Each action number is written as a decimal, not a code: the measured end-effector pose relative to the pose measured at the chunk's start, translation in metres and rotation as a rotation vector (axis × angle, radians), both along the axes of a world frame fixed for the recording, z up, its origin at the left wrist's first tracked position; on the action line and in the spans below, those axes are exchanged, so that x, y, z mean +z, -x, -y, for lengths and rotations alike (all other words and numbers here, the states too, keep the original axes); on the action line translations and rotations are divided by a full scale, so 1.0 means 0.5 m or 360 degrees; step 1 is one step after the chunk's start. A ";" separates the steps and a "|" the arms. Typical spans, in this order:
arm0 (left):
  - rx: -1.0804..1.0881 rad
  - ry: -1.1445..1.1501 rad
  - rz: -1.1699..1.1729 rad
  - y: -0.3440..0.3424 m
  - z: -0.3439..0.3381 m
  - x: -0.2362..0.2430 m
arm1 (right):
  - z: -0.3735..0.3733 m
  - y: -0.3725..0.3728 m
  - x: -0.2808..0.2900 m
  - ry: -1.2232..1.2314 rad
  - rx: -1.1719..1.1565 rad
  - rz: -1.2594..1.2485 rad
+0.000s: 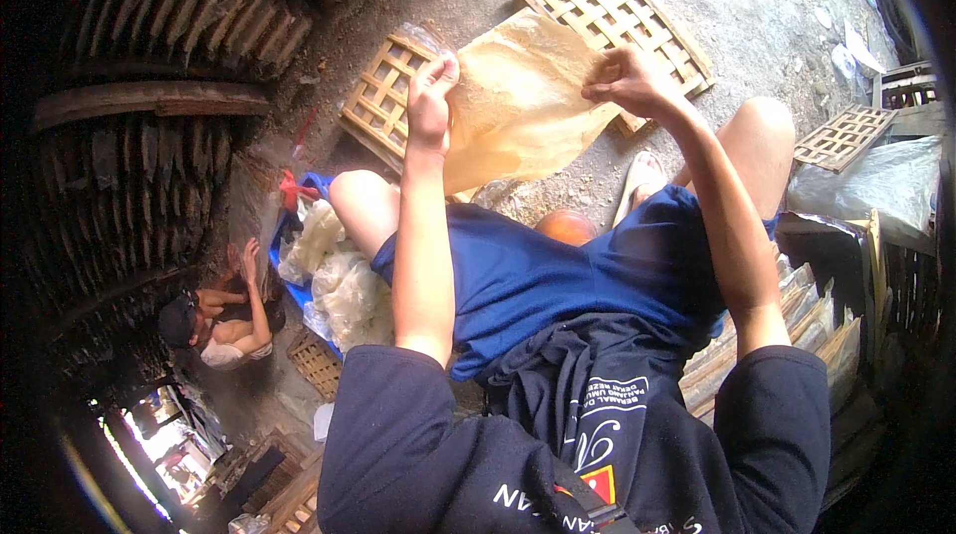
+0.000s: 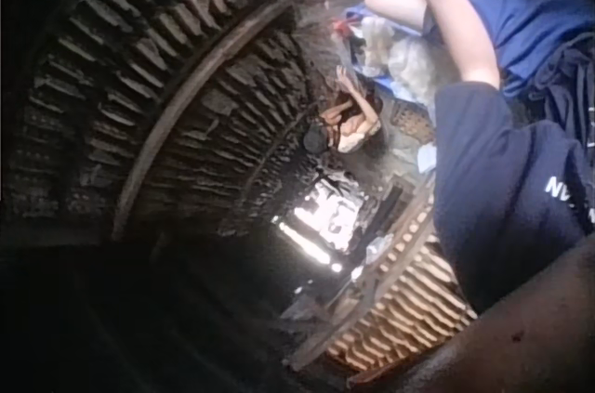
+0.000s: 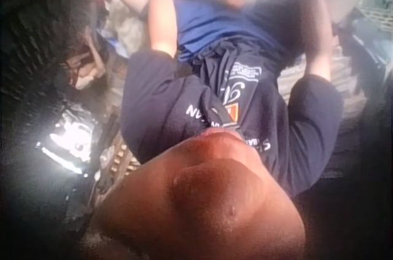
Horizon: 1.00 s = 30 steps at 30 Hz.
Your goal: The person sits on the ground and repeatedly picks up thin plastic sheets from a blue crate, unfolds them, and places them on wooden trays. The person also handles a clear plastic bag and adjusts the position of the trays during the process.
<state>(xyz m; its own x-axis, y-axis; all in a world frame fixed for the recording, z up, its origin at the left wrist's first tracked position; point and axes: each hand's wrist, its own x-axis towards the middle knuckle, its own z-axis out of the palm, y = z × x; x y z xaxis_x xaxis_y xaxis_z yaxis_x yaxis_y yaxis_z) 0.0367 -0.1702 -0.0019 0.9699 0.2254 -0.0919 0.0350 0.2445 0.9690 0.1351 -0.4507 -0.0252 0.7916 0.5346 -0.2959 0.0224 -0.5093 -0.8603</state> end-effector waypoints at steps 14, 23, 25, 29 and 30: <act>0.0122 -0.0244 -0.0102 -0.003 -0.003 -0.010 | -0.004 0.012 0.043 -0.0075 0.0076 -0.0195; 0.0573 0.0235 -0.0064 -0.001 -0.035 -0.003 | 0.000 0.013 0.048 0.0050 0.0102 -0.0019; 0.0649 0.0128 -0.0042 0.004 -0.054 -0.012 | -0.003 0.012 0.048 0.0014 0.0102 -0.0036; 0.0936 0.0030 -0.0056 0.001 -0.086 -0.032 | -0.002 0.011 0.061 0.0192 0.0201 0.0117; 0.1066 0.0012 -0.0053 -0.009 -0.109 -0.054 | 0.002 0.002 0.044 0.0207 0.0212 0.0134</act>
